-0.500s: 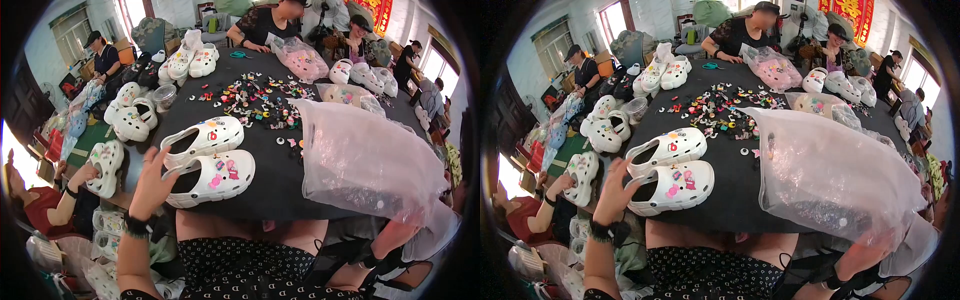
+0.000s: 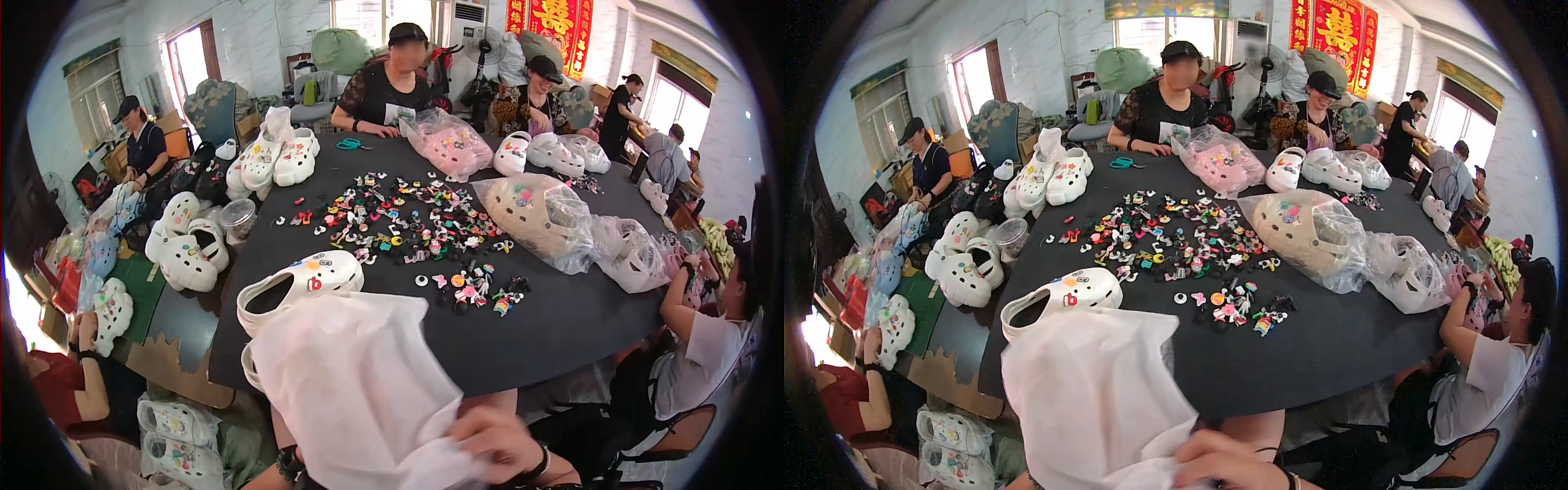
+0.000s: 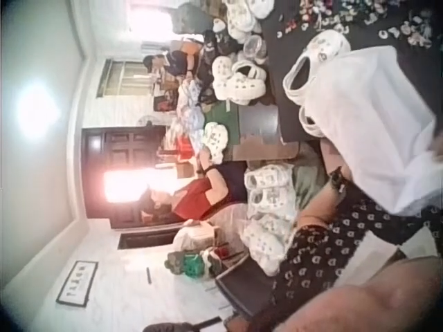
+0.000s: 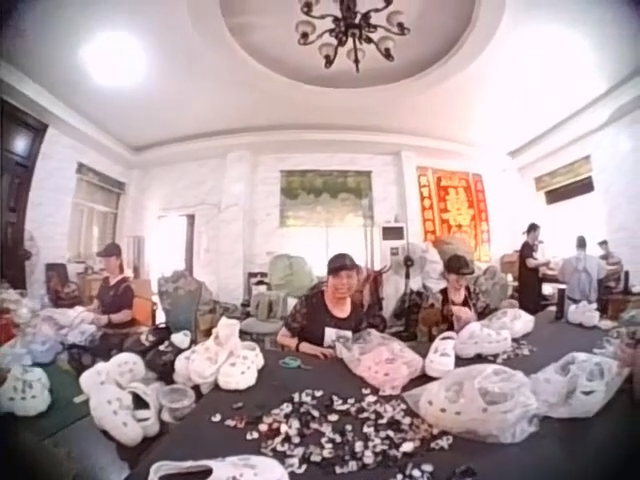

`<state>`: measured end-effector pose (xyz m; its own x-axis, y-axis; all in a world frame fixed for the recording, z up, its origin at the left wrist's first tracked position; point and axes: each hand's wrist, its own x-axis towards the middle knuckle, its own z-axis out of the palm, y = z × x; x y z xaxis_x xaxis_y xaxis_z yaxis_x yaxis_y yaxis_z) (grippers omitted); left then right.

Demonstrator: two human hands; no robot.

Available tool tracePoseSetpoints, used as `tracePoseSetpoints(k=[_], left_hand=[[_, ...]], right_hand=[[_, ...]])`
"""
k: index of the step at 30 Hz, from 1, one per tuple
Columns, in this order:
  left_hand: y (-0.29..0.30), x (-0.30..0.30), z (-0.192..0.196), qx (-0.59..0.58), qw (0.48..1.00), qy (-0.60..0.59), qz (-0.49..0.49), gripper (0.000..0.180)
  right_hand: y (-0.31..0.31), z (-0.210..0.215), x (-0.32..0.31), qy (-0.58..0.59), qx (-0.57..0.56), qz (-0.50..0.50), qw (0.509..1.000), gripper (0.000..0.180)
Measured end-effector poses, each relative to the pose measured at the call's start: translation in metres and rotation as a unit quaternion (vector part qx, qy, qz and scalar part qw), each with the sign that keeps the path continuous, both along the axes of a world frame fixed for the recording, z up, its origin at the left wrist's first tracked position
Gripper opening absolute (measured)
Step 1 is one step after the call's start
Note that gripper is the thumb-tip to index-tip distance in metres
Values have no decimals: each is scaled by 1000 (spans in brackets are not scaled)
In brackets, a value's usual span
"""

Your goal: Decorating clog-style shoes with colorful charms and packaging them.

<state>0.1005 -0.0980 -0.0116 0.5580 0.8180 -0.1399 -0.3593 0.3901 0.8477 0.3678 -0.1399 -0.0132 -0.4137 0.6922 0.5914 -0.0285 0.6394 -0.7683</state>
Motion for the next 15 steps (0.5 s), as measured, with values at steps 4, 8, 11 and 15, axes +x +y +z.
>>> tracePoseSetpoints(k=[4,8,11,15], left_hand=[[29,9,-17,-33,993,111,8,77],[22,19,-29,5,992,58,114,51],[23,14,-26,-14,996,25,89,37],[29,11,-44,356,919,162,-54,23]], right_hand=[[-1,1,-19,-209,-83,139,964,21],[-1,4,-11,-201,-25,76,976,29],[7,13,1,-203,78,-50,975,38],[18,32,-10,-220,180,-188,940,47]])
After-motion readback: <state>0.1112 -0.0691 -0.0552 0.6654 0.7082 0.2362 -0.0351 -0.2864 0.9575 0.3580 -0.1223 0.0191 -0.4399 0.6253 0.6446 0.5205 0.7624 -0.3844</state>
